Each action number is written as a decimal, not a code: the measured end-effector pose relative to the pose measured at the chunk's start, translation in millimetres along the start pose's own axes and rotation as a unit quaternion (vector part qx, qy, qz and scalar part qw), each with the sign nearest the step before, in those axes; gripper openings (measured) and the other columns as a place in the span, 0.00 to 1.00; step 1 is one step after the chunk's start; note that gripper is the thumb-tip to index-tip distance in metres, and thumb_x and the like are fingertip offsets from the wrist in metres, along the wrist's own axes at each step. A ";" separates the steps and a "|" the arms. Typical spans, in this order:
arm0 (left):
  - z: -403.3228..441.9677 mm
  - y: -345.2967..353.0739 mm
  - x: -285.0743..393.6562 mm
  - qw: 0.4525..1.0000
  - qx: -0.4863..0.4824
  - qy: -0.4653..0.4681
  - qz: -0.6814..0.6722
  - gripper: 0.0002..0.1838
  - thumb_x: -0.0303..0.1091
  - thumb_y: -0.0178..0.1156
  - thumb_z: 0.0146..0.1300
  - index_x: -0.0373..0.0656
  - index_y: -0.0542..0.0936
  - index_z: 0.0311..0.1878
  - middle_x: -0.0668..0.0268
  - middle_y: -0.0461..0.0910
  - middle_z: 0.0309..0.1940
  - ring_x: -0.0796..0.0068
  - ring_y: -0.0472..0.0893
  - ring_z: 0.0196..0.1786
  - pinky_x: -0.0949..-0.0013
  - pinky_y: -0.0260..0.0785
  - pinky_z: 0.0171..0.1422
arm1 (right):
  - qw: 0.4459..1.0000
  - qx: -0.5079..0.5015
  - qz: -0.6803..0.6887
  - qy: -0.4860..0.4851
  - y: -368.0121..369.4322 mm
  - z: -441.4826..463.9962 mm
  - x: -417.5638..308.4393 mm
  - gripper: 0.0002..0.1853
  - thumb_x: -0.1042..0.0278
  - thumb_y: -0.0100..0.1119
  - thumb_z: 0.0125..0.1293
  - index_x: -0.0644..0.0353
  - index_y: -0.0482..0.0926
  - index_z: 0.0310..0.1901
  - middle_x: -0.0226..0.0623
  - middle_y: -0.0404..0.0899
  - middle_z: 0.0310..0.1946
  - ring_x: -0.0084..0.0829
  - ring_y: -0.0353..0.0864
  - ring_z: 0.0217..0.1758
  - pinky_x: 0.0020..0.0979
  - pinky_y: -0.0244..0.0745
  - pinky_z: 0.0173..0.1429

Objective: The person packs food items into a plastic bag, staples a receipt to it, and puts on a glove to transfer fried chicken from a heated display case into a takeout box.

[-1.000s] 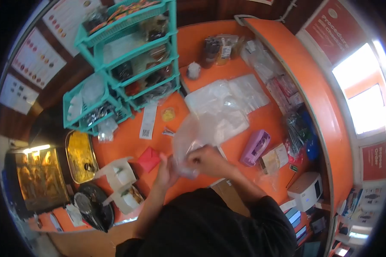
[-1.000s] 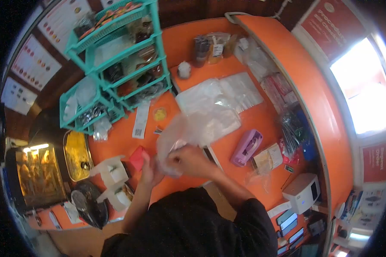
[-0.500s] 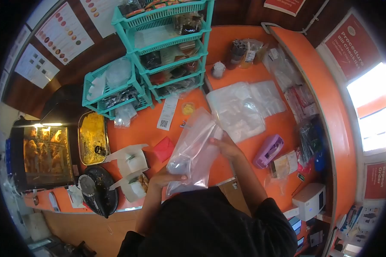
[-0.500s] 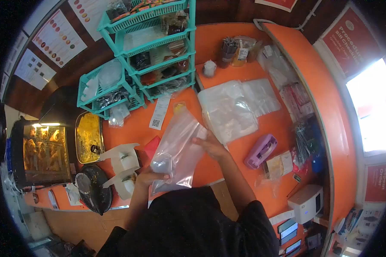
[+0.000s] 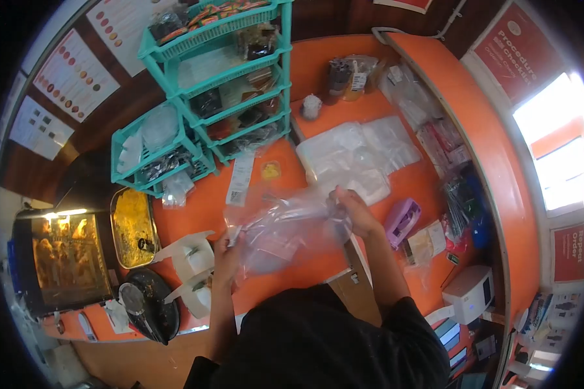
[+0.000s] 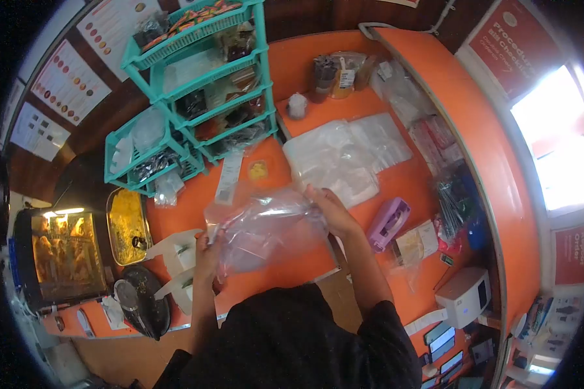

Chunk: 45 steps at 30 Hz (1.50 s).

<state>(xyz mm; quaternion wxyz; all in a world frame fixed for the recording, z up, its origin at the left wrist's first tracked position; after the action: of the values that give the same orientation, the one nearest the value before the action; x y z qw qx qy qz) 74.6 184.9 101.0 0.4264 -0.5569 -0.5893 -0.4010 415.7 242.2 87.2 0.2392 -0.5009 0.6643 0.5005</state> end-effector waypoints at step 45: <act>-47.6 -47.9 -38.8 0.809 -0.175 0.034 -0.560 0.38 0.59 0.71 0.56 0.44 0.73 0.62 0.59 0.72 0.63 0.58 0.66 0.72 0.50 0.61 0.73 | 0.975 -0.179 -0.132 -0.024 104.5 -16.5 55.6 0.14 0.73 0.59 0.69 0.62 0.77 0.56 0.26 0.79 0.46 0.17 0.75 0.49 0.24 0.73 0.52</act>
<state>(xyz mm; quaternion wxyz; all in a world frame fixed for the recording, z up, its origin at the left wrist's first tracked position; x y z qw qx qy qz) 30.1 124.8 79.2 0.0427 -0.1813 -0.7043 -0.6850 302.8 203.2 92.4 0.2256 -0.6071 0.4855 0.5872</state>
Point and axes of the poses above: each hand's wrist, its own z-axis towards the middle knuckle, its own y-axis out of the palm, x = y × z, the point moved 10 cm from there along z, towards the middle knuckle
